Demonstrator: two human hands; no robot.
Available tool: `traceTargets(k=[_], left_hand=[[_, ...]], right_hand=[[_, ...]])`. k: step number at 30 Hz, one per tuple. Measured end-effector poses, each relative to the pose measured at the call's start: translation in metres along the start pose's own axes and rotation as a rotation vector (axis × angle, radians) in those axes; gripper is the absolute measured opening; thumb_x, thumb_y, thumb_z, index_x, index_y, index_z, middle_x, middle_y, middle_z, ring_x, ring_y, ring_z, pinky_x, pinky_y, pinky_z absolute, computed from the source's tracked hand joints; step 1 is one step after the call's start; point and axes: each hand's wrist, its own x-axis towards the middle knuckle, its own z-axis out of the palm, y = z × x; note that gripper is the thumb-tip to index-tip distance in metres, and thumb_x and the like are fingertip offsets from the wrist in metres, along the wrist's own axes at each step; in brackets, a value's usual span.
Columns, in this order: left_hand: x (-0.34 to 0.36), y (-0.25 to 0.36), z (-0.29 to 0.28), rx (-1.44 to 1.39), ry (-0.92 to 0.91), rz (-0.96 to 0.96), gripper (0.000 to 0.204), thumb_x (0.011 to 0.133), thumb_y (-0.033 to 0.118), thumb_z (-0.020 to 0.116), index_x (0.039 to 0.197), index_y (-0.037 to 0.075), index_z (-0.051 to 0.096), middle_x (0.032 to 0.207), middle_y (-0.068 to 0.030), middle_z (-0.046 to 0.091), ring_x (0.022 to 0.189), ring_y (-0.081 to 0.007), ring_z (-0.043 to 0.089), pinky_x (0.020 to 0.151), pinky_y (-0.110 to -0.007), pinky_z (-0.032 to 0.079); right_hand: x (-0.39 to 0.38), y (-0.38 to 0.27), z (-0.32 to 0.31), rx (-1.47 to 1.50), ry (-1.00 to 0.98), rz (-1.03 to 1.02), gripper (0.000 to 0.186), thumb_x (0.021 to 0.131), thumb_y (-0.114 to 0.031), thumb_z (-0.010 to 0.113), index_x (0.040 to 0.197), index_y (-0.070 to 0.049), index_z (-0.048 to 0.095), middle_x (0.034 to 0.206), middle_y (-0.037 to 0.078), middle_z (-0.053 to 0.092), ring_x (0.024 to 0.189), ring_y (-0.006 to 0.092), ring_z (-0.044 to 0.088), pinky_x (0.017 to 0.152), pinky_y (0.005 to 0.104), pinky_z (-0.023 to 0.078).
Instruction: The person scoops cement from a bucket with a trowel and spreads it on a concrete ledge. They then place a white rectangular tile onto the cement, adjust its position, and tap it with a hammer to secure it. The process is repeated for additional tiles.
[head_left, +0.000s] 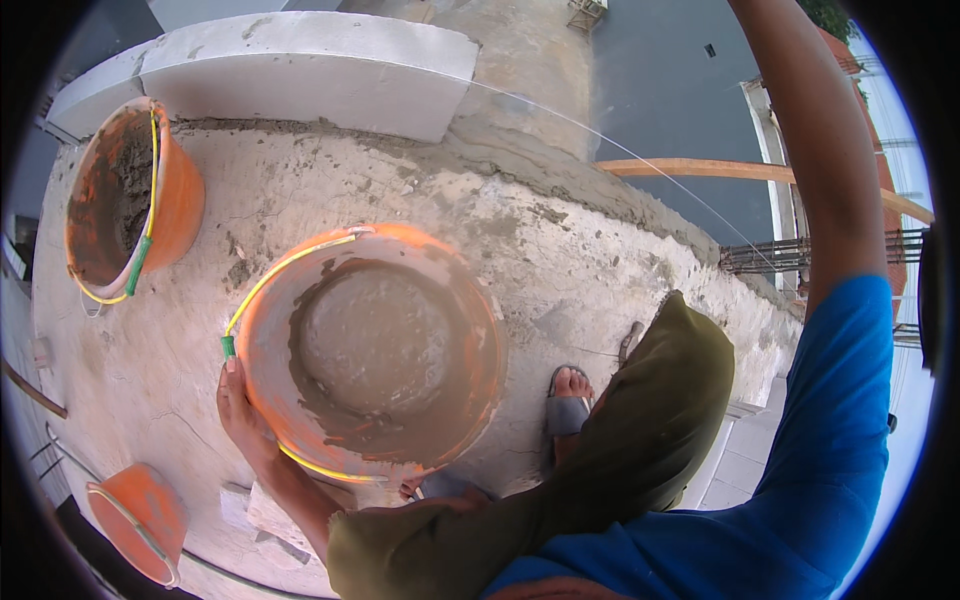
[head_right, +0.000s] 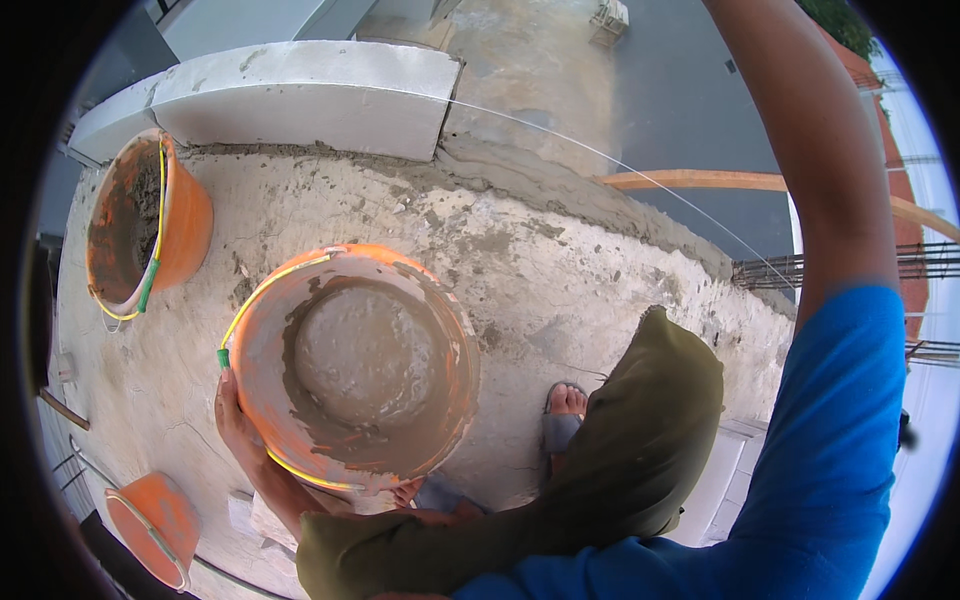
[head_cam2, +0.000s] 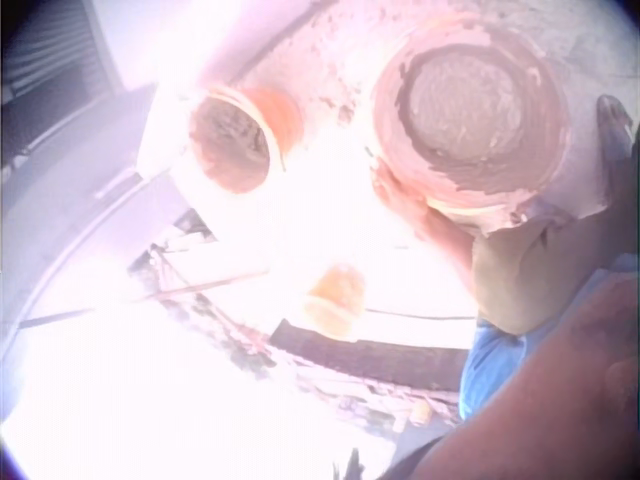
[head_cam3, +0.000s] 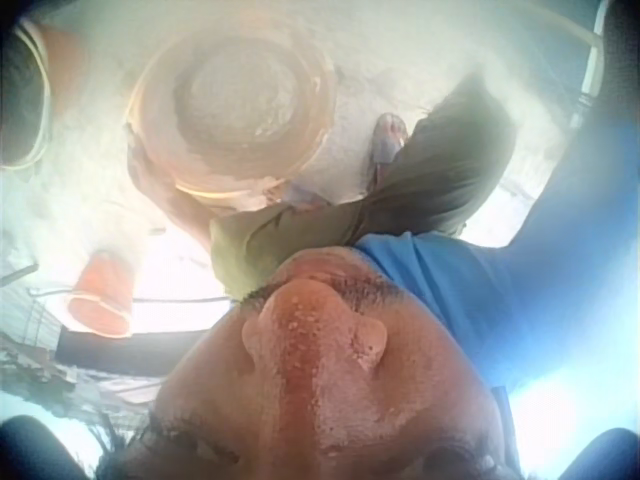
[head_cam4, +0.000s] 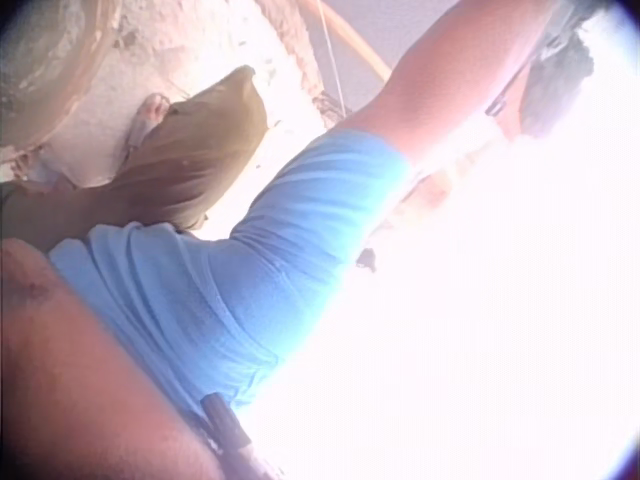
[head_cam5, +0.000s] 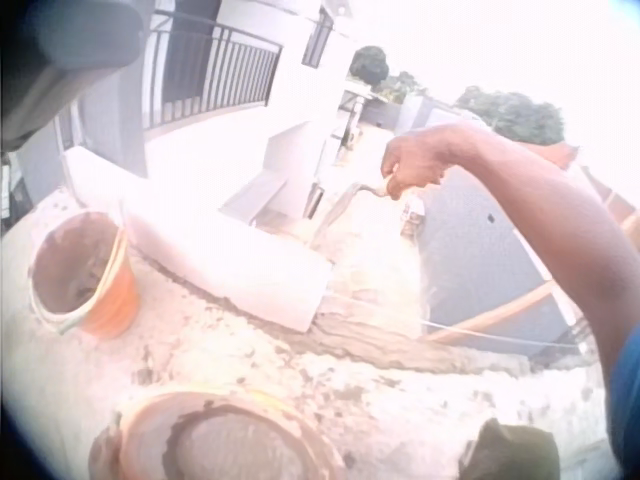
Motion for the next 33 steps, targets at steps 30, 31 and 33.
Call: traceTargets(k=[30, 31, 33], left_hand=[[0.012, 0.023, -0.031, 0.295, -0.134, 0.185, 0.039, 0.116, 0.029, 0.052, 0.125, -0.004, 0.07, 0.113, -0.0114, 0.073, 0.098, -0.0197, 0.069, 0.086, -0.034, 0.057], [0.021, 0.024, -0.031, 0.3, -0.118, 0.193, 0.039, 0.116, 0.029, 0.052, 0.125, -0.005, 0.07, 0.113, -0.0115, 0.073, 0.098, -0.0196, 0.069, 0.086, -0.034, 0.057], [0.026, 0.031, -0.04, 0.319, -0.073, 0.185, 0.037, 0.115, 0.03, 0.054, 0.123, -0.002, 0.07, 0.111, -0.0092, 0.072, 0.096, -0.018, 0.068, 0.085, -0.034, 0.057]], right_hand=[[-0.15, -0.41, 0.303, 1.975, -0.136, 0.298, 0.089, 0.102, -0.021, 0.066, 0.167, -0.001, 0.007, 0.141, 0.039, 0.056, 0.115, 0.0397, 0.069, 0.098, 0.047, 0.055], [-0.167, -0.413, 0.317, 1.866, -0.128, 0.318, 0.089, 0.101, -0.023, 0.066, 0.168, -0.002, 0.011, 0.146, 0.041, 0.053, 0.128, 0.0443, 0.064, 0.108, 0.0479, 0.05], [-0.207, -0.391, 0.302, 1.867, -0.207, 0.246, 0.079, 0.1, -0.024, 0.066, 0.165, -0.003, 0.027, 0.15, 0.038, 0.053, 0.141, 0.0471, 0.054, 0.116, 0.0498, 0.044]])
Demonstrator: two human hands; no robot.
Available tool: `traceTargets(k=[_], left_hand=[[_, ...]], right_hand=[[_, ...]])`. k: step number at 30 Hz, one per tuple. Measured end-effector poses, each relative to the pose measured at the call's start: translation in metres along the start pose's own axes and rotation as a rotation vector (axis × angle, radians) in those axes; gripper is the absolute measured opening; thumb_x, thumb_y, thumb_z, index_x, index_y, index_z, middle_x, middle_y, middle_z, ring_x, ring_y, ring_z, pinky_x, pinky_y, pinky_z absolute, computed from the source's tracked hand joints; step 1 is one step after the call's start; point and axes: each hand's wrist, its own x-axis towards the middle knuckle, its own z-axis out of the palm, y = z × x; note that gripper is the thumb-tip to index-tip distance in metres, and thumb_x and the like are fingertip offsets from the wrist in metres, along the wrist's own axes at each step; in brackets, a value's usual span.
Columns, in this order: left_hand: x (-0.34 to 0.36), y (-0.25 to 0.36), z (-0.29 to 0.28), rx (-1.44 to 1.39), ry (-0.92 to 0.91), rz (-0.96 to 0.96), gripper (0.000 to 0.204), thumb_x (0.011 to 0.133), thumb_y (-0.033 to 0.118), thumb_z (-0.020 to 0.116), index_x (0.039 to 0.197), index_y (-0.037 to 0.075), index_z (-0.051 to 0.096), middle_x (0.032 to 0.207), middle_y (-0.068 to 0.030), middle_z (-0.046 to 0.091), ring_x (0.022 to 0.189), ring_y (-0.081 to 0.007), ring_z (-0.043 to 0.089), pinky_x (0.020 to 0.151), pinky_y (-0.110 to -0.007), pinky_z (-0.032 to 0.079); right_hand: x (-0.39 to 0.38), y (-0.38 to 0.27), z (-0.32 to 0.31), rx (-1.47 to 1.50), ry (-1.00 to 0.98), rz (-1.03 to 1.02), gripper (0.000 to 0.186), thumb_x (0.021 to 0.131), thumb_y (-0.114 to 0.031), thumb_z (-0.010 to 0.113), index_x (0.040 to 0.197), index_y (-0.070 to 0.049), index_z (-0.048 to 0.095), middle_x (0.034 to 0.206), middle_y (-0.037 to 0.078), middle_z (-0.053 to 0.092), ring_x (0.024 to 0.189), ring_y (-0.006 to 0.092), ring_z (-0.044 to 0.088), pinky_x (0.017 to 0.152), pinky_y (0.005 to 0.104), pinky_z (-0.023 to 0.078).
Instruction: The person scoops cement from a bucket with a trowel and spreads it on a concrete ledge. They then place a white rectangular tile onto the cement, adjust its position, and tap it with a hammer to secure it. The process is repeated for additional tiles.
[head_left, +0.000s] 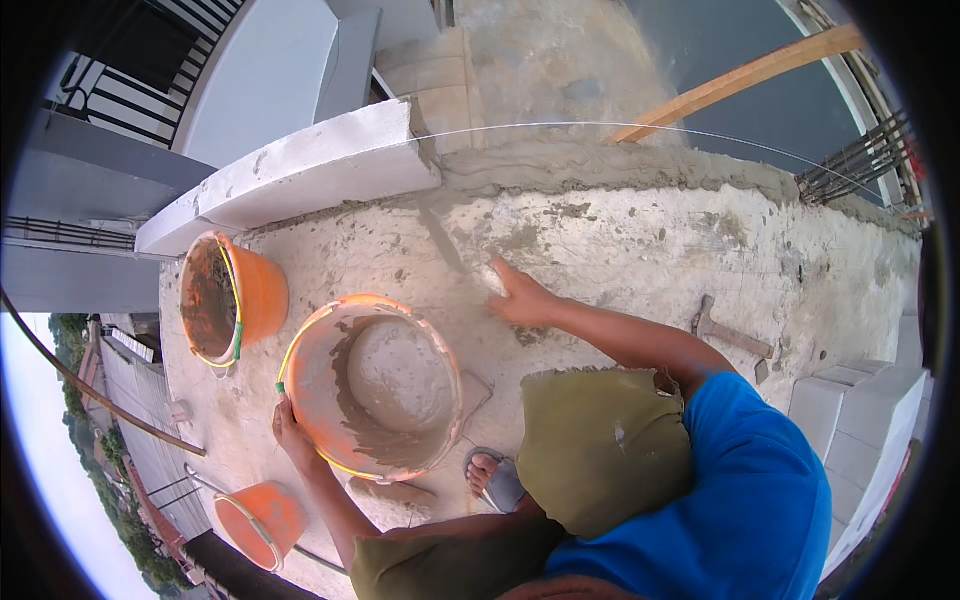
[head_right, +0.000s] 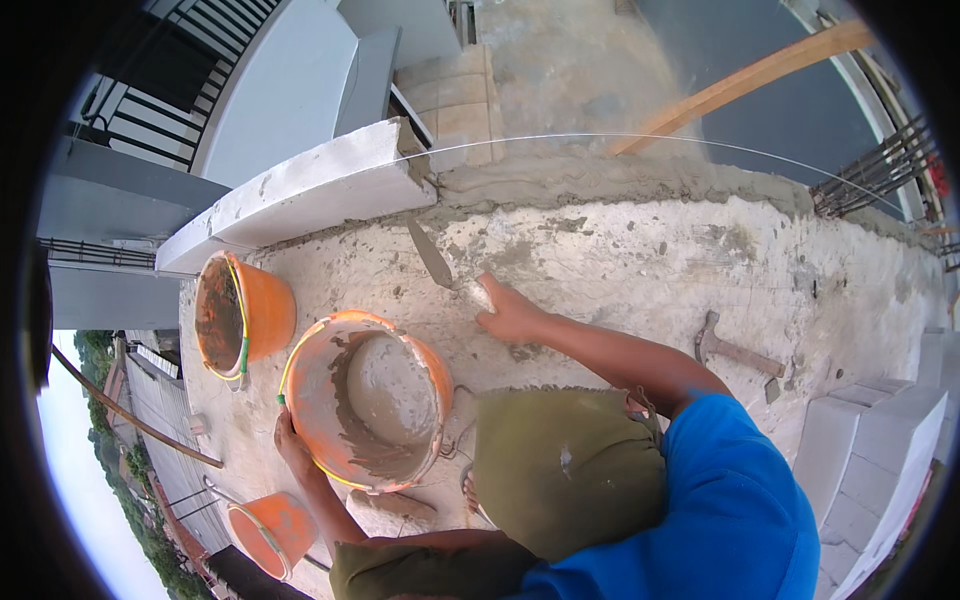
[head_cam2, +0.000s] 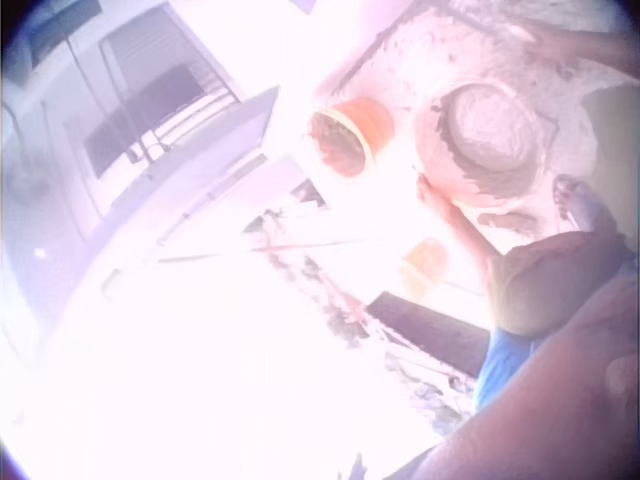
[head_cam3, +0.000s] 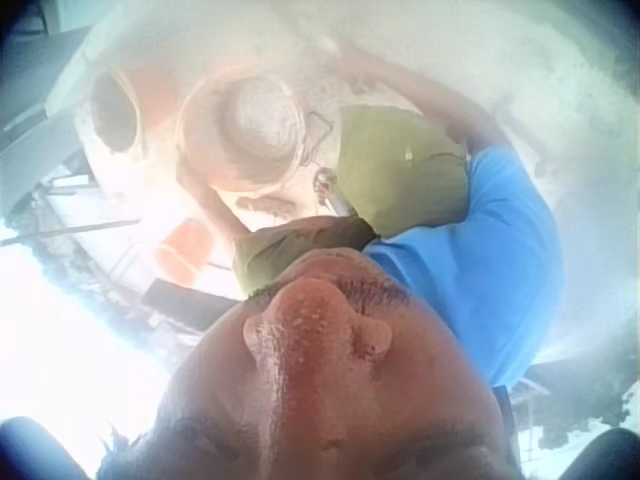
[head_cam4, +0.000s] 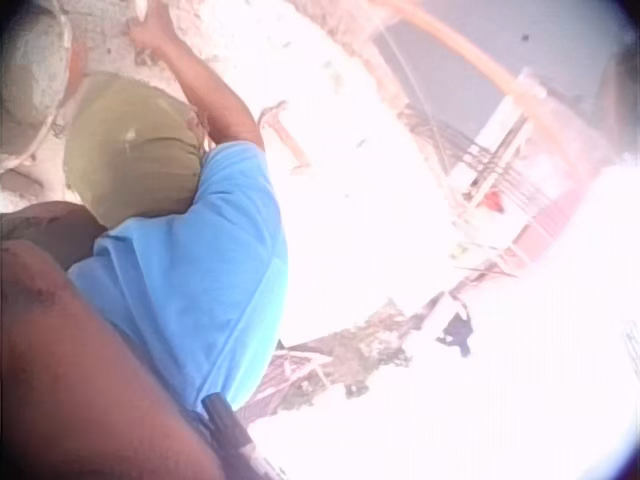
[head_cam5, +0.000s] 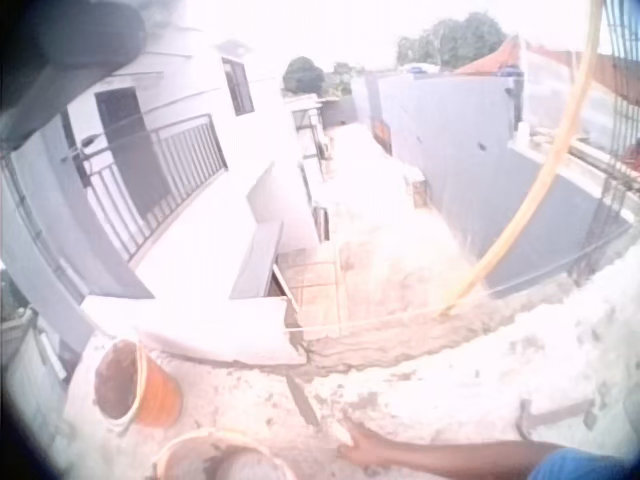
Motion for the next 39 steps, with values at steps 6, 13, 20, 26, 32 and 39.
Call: traceTargets(k=[6, 13, 20, 26, 32, 39], left_hand=[[0.005, 0.006, -0.006, -0.053, -0.152, -0.102, 0.035, 0.116, 0.034, 0.055, 0.118, 0.003, 0.071, 0.106, -0.0045, 0.073, 0.093, -0.0142, 0.067, 0.081, -0.032, 0.057], [0.046, 0.042, 0.005, 0.266, -0.305, -0.044, 0.051, 0.113, 0.053, 0.056, 0.114, 0.005, 0.073, 0.092, -0.0007, 0.068, 0.081, -0.0091, 0.059, 0.073, -0.028, 0.048], [0.053, 0.026, -0.039, 0.411, -0.281, 0.039, 0.064, 0.114, 0.055, 0.051, 0.136, -0.002, 0.069, 0.117, -0.009, 0.073, 0.106, -0.0181, 0.065, 0.097, -0.034, 0.052], [0.054, 0.019, 0.02, 0.357, -0.297, 0.175, 0.065, 0.115, 0.053, 0.05, 0.139, -0.005, 0.066, 0.126, -0.0135, 0.073, 0.111, -0.0205, 0.066, 0.102, -0.036, 0.052], [0.059, -0.001, -0.011, 0.13, -0.34, -0.045, 0.071, 0.115, 0.055, 0.046, 0.153, -0.004, 0.055, 0.149, -0.0199, 0.062, 0.13, -0.0303, 0.065, 0.106, -0.043, 0.057], [0.022, 0.036, 0.041, 0.511, -0.205, 0.245, 0.061, 0.113, 0.048, 0.054, 0.148, -0.003, 0.059, 0.143, -0.02, 0.066, 0.132, -0.0304, 0.063, 0.111, -0.045, 0.051]], right_hand=[[-0.076, -0.121, -0.076, -0.437, -0.071, -0.375, 0.062, 0.09, -0.02, 0.067, 0.148, -0.001, 0.054, 0.135, 0.026, 0.067, 0.123, 0.0465, 0.065, 0.105, 0.0534, 0.052], [-0.098, -0.319, -0.085, -1.541, -0.083, -0.774, 0.046, 0.094, -0.019, 0.067, 0.135, 0.0, 0.065, 0.114, 0.027, 0.073, 0.108, 0.0396, 0.072, 0.092, 0.0493, 0.059], [-0.105, -0.361, -0.021, -1.771, -0.381, -0.92, 0.031, 0.09, -0.015, 0.072, 0.119, -0.003, 0.073, 0.107, 0.02, 0.073, 0.103, 0.0321, 0.074, 0.083, 0.0442, 0.06], [-0.141, -0.351, -0.01, -1.755, -0.448, -0.778, 0.02, 0.083, -0.01, 0.078, 0.102, -0.007, 0.081, 0.101, 0.009, 0.072, 0.099, 0.0249, 0.073, 0.074, 0.0393, 0.06], [-0.102, -0.265, 0.074, -1.548, -0.243, -0.986, 0.031, 0.096, -0.024, 0.073, 0.12, -0.006, 0.079, 0.12, 0.009, 0.073, 0.115, 0.0323, 0.071, 0.08, 0.0456, 0.063], [-0.095, -0.216, 0.052, -1.418, -0.201, -1.142, 0.03, 0.103, -0.022, 0.059, 0.122, -0.011, 0.079, 0.127, 0.012, 0.073, 0.108, 0.0326, 0.077, 0.083, 0.0478, 0.064]])
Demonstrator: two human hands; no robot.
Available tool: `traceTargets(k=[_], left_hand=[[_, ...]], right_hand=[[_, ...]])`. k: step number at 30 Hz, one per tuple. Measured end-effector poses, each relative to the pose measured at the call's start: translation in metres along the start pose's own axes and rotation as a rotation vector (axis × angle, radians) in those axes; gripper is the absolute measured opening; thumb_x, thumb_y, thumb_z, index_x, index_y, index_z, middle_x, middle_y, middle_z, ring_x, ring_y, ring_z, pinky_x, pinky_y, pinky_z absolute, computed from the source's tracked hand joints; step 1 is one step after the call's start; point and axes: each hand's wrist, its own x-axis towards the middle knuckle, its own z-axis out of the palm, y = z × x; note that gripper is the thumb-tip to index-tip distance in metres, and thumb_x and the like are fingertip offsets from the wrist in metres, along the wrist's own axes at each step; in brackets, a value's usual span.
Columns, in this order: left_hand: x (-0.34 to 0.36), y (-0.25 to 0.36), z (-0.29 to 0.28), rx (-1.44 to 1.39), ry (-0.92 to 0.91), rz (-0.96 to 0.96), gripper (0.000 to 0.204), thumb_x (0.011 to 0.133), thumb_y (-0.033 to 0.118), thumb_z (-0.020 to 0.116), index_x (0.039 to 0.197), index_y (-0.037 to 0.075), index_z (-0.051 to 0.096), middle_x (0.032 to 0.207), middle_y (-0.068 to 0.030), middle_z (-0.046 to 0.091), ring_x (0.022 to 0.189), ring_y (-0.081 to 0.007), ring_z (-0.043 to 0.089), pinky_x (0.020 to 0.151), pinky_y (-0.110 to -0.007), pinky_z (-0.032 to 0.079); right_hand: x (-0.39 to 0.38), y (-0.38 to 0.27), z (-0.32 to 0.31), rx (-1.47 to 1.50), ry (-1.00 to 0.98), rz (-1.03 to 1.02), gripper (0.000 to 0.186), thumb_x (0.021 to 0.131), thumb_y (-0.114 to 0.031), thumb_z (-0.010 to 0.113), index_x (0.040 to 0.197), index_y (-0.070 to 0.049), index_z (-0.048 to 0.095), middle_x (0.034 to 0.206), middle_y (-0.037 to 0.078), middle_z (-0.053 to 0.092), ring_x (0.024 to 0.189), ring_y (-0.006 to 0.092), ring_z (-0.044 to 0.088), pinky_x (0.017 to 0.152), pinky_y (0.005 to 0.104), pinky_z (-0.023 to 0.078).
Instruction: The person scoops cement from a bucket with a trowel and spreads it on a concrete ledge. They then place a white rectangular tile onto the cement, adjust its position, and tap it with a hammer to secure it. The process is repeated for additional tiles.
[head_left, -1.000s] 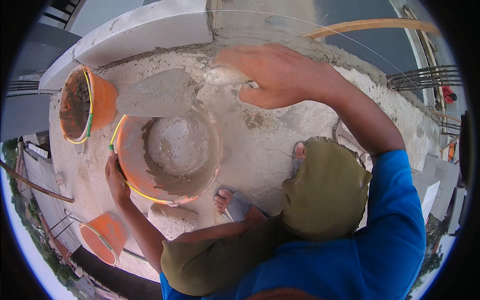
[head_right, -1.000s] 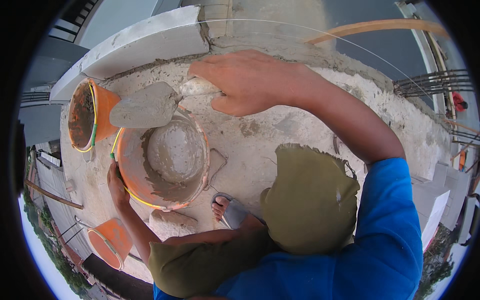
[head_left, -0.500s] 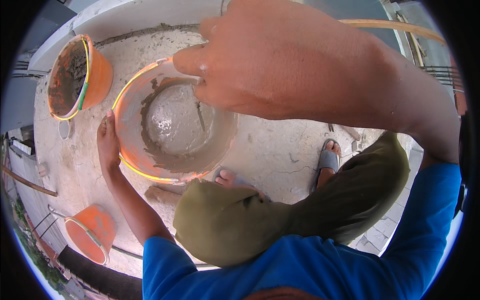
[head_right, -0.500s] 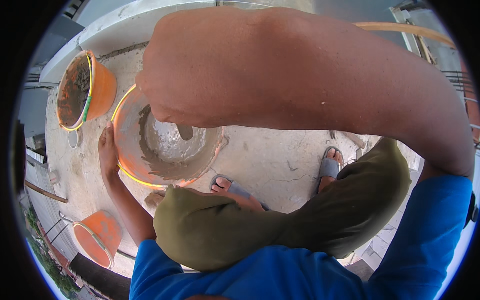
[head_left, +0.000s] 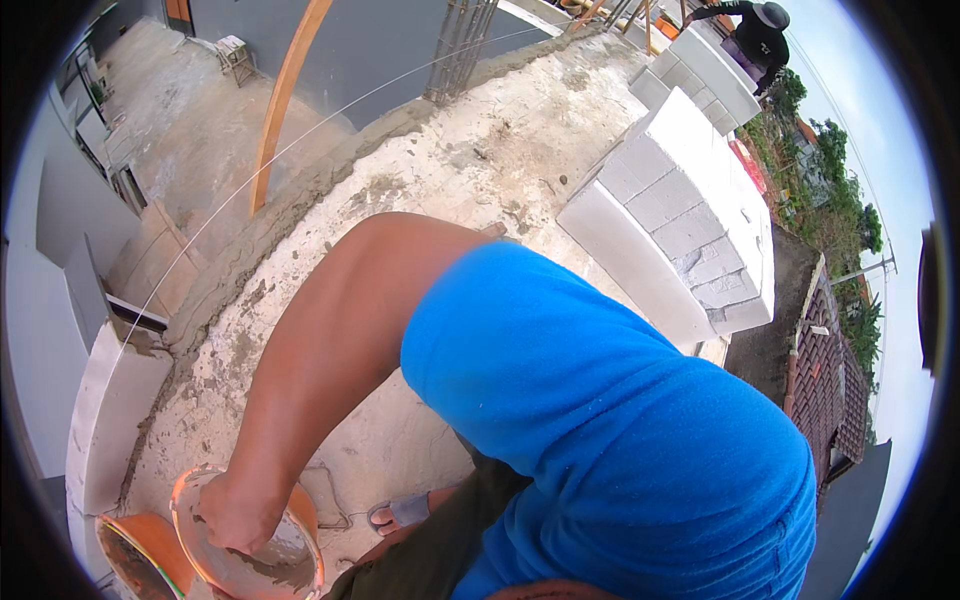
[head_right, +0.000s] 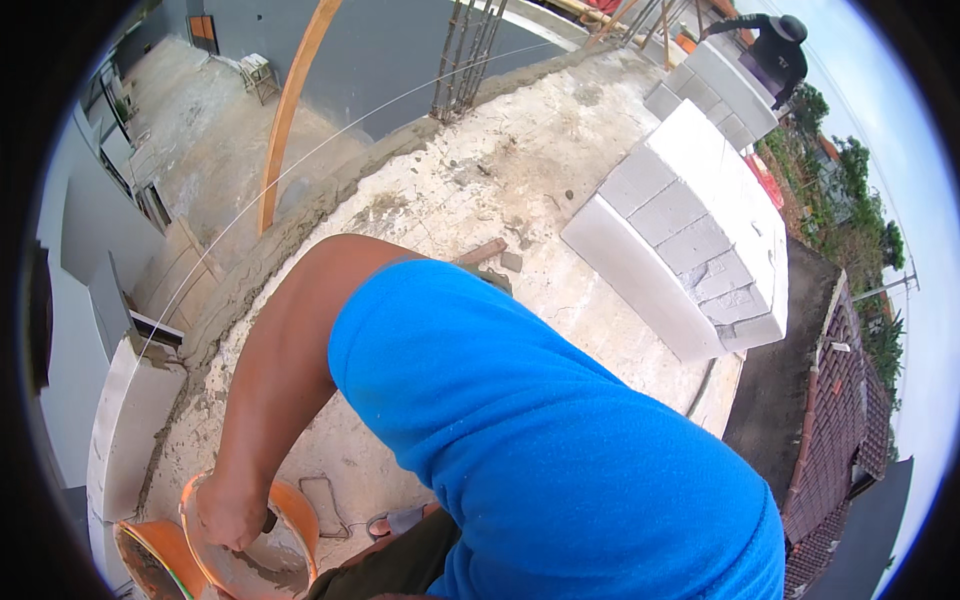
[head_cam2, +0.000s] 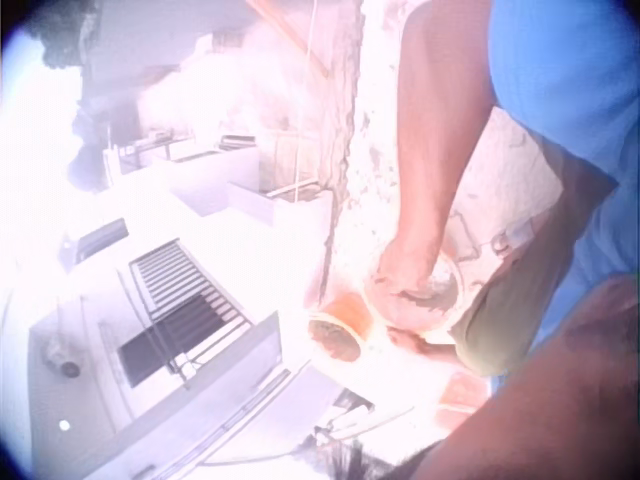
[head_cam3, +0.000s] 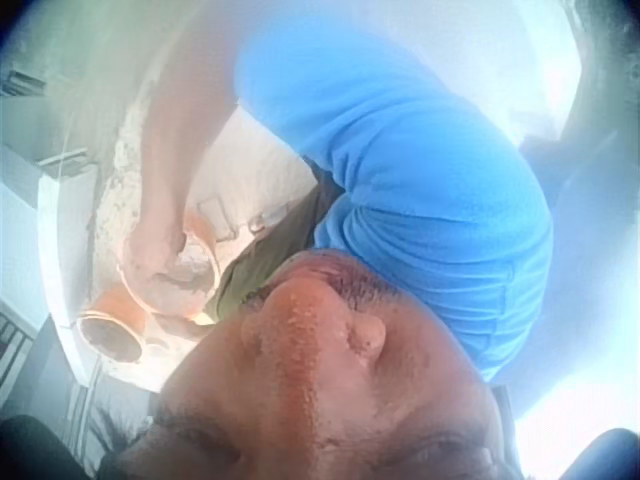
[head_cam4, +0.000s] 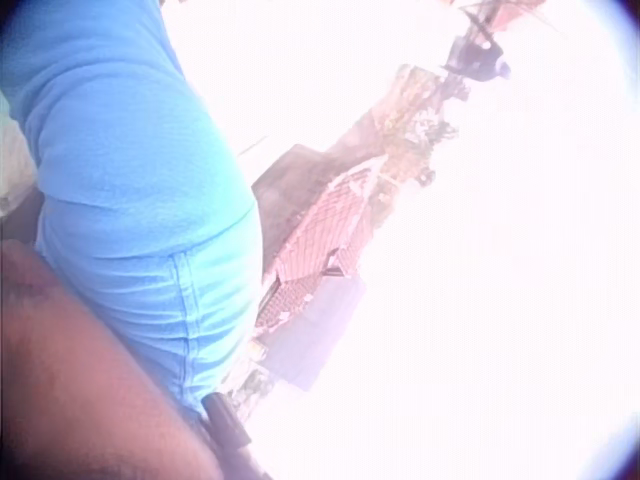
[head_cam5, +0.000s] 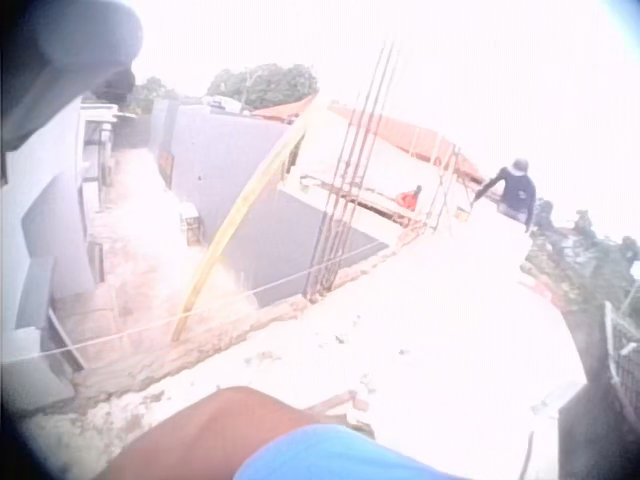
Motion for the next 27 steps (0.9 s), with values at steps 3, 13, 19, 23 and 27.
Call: traceTargets(k=[3, 13, 19, 23, 27], left_hand=[[-0.014, 0.058, 0.021, 0.087, 0.033, 0.118, 0.06, 0.113, 0.047, 0.056, 0.146, -0.002, 0.06, 0.141, -0.0209, 0.067, 0.13, -0.0314, 0.064, 0.11, -0.045, 0.052], [-0.061, 0.249, 0.072, 0.274, 0.014, 0.514, 0.054, 0.111, 0.042, 0.063, 0.142, -0.001, 0.065, 0.135, -0.0239, 0.071, 0.126, -0.0348, 0.068, 0.106, -0.046, 0.054], [-0.087, 0.368, 0.091, 0.444, -0.208, 0.613, 0.05, 0.109, 0.04, 0.066, 0.14, 0.0, 0.067, 0.131, -0.0258, 0.073, 0.124, -0.0369, 0.071, 0.104, -0.047, 0.056], [-0.083, 0.439, 0.146, 0.795, -0.674, 0.495, 0.051, 0.115, 0.047, 0.051, 0.143, 0.007, 0.065, 0.137, -0.019, 0.07, 0.131, -0.037, 0.062, 0.114, -0.045, 0.046], [-0.119, 0.456, 0.231, 0.551, -1.093, 0.349, 0.042, 0.115, 0.035, 0.057, 0.133, -0.002, 0.064, 0.117, -0.0134, 0.069, 0.104, -0.0224, 0.061, 0.099, -0.037, 0.049]], right_hand=[[0.001, -0.004, 0.02, -0.024, 0.043, 0.03, 0.03, 0.104, -0.022, 0.057, 0.122, -0.011, 0.078, 0.127, 0.013, 0.072, 0.107, 0.033, 0.077, 0.081, 0.0492, 0.064], [-0.328, 0.083, -0.14, 0.36, -0.02, 0.709, 0.042, 0.099, -0.034, 0.066, 0.134, -0.01, 0.067, 0.12, 0.018, 0.068, 0.113, 0.039, 0.071, 0.092, 0.054, 0.058], [-0.701, -0.07, -0.162, -0.006, -0.413, 2.121, 0.061, 0.102, -0.054, 0.066, 0.15, -0.018, 0.061, 0.141, 0.019, 0.065, 0.137, 0.0352, 0.059, 0.11, 0.0602, 0.045], [-0.814, -0.248, -0.172, 0.074, -0.595, 2.821, 0.094, 0.095, -0.079, 0.057, 0.169, -0.023, 0.04, 0.173, 0.027, 0.033, 0.163, 0.0456, 0.024, 0.126, 0.0727, 0.017], [-0.812, -0.266, -0.151, 0.062, -0.23, 2.925, 0.087, 0.099, -0.071, 0.056, 0.169, -0.024, 0.039, 0.179, 0.024, 0.016, 0.167, 0.0432, 0.007, 0.131, 0.0678, 0.004]])
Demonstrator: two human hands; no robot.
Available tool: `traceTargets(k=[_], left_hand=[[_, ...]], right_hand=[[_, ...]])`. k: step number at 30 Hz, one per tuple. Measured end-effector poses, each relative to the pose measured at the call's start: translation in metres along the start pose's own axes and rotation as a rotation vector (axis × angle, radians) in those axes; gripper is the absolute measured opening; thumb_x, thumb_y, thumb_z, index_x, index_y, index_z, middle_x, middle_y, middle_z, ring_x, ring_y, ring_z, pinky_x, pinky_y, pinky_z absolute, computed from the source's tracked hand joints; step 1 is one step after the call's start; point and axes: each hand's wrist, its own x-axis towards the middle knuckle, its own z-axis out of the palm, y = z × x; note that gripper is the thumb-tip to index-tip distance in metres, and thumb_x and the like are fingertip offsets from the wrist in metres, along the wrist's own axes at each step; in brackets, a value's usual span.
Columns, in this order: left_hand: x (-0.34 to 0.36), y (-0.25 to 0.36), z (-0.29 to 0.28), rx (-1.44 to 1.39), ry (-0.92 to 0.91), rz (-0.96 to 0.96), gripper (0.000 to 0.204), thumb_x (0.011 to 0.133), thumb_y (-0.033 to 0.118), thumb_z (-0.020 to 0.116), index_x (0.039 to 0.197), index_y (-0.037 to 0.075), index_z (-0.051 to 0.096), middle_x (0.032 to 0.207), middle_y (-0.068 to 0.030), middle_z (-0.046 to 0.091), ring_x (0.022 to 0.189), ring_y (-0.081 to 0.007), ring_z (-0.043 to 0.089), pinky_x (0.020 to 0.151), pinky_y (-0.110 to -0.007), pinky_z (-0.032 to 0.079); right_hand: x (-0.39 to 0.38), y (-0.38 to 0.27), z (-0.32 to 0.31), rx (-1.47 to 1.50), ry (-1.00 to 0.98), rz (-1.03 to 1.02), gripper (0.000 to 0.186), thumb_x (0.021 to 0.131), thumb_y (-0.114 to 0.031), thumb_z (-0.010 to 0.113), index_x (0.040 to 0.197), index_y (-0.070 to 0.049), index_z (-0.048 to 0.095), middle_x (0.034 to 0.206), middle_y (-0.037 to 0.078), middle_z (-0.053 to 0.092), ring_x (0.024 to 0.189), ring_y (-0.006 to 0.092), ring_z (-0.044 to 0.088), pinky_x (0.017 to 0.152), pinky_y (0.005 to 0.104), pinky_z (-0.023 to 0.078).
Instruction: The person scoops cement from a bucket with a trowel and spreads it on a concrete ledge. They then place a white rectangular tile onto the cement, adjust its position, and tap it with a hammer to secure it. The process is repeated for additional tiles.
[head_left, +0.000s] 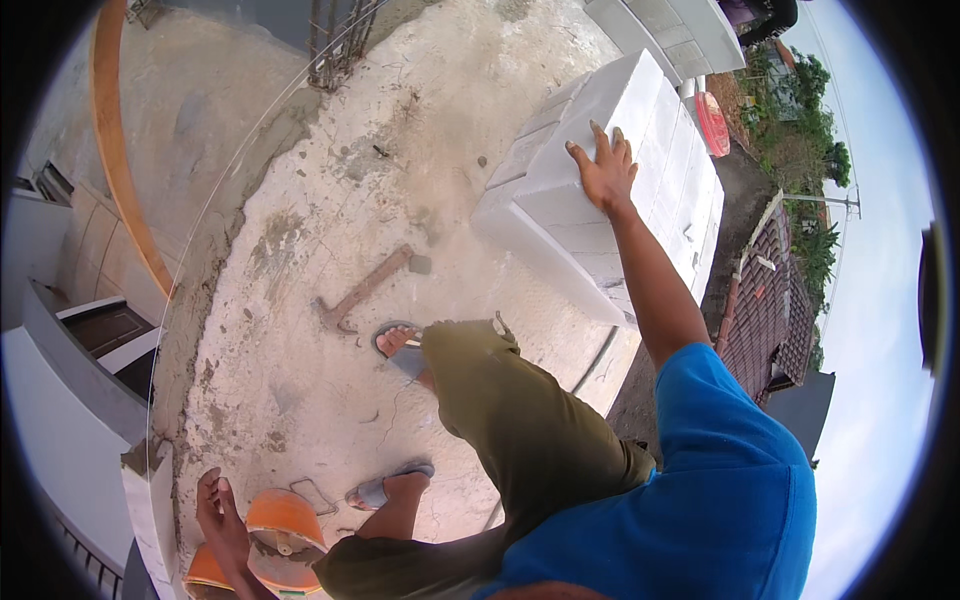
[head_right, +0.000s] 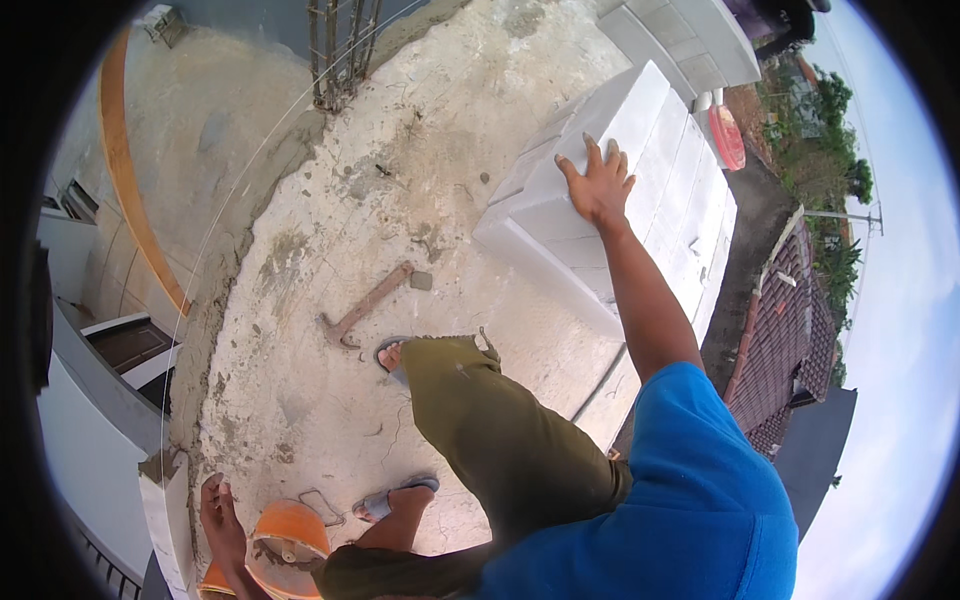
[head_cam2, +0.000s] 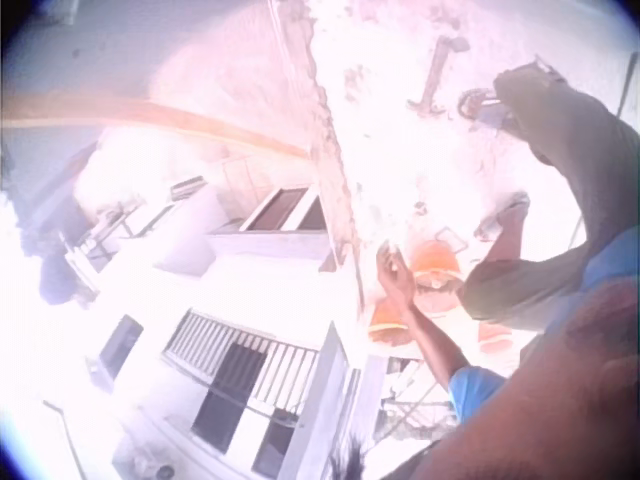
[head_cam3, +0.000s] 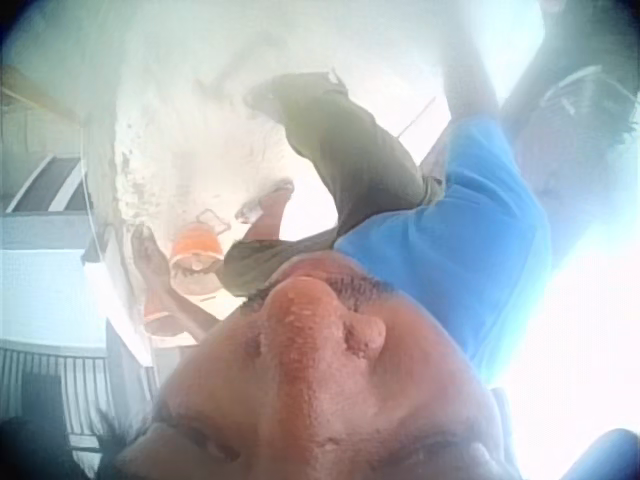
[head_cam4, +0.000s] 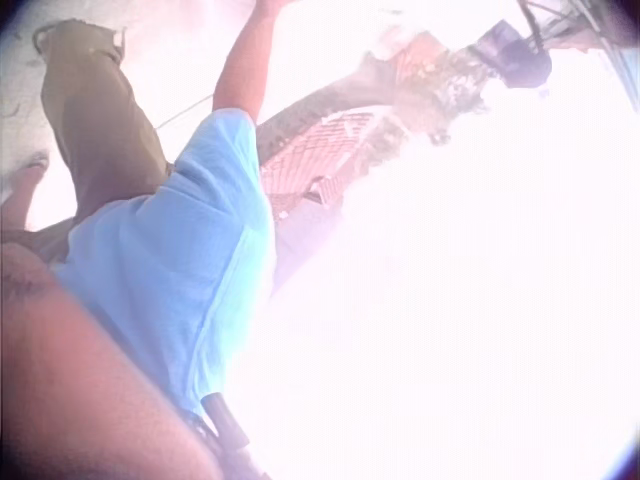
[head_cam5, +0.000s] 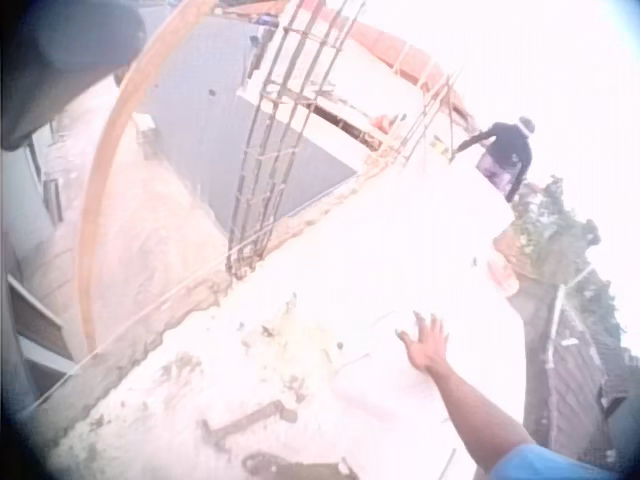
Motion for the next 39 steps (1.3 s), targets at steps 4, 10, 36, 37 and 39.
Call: traceTargets(k=[4, 10, 36, 37, 39], left_hand=[[0.038, 0.109, 0.111, -0.245, -0.324, -0.037, 0.039, 0.114, 0.037, 0.06, 0.131, 0.002, 0.066, 0.113, -0.0059, 0.07, 0.102, -0.0148, 0.061, 0.095, -0.033, 0.05], [0.065, 0.321, 0.346, -0.786, -0.662, -0.362, 0.086, 0.107, 0.07, 0.049, 0.168, 0.011, 0.034, 0.168, -0.0199, 0.041, 0.156, -0.0361, 0.038, 0.122, -0.058, 0.035], [0.114, 0.475, 0.532, -2.033, -0.452, -0.628, 0.057, 0.092, 0.024, 0.054, 0.146, 0.009, 0.06, 0.139, -0.0116, 0.064, 0.131, -0.0289, 0.06, 0.111, -0.043, 0.05], [0.118, 0.475, 0.507, -1.882, -0.402, -0.63, 0.058, 0.092, 0.029, 0.053, 0.145, 0.007, 0.06, 0.134, -0.013, 0.066, 0.122, -0.0302, 0.065, 0.104, -0.045, 0.054], [0.121, 0.464, 0.473, -1.656, -0.34, -0.627, 0.06, 0.091, 0.035, 0.053, 0.143, 0.005, 0.06, 0.128, -0.0151, 0.069, 0.113, -0.0319, 0.069, 0.098, -0.047, 0.058]], right_hand=[[0.003, -0.016, -0.005, 0.04, -0.018, -0.008, 0.081, 0.099, -0.062, 0.063, 0.168, -0.025, 0.041, 0.178, 0.022, 0.018, 0.167, 0.0426, 0.005, 0.131, 0.0672, 0.003], [0.013, -0.008, -0.023, 0.018, -0.055, -0.03, 0.078, 0.101, -0.056, 0.064, 0.168, -0.025, 0.039, 0.176, 0.026, 0.017, 0.166, 0.0465, 0.002, 0.13, 0.0709, 0.002], [0.442, 0.176, -0.046, -0.184, -0.201, -0.006, 0.107, 0.088, -0.076, 0.062, 0.155, 0.007, 0.05, 0.152, 0.032, 0.057, 0.149, 0.046, 0.05, 0.13, 0.0621, 0.018], [0.43, 0.167, -0.044, -0.198, -0.237, -0.027, 0.105, 0.09, -0.076, 0.062, 0.155, 0.007, 0.051, 0.153, 0.033, 0.056, 0.149, 0.0459, 0.049, 0.13, 0.0624, 0.019], [0.4, 0.166, -0.046, -0.142, -0.325, -0.055, 0.106, 0.094, -0.076, 0.061, 0.157, 0.008, 0.047, 0.152, 0.035, 0.055, 0.15, 0.0484, 0.046, 0.129, 0.0649, 0.017]])
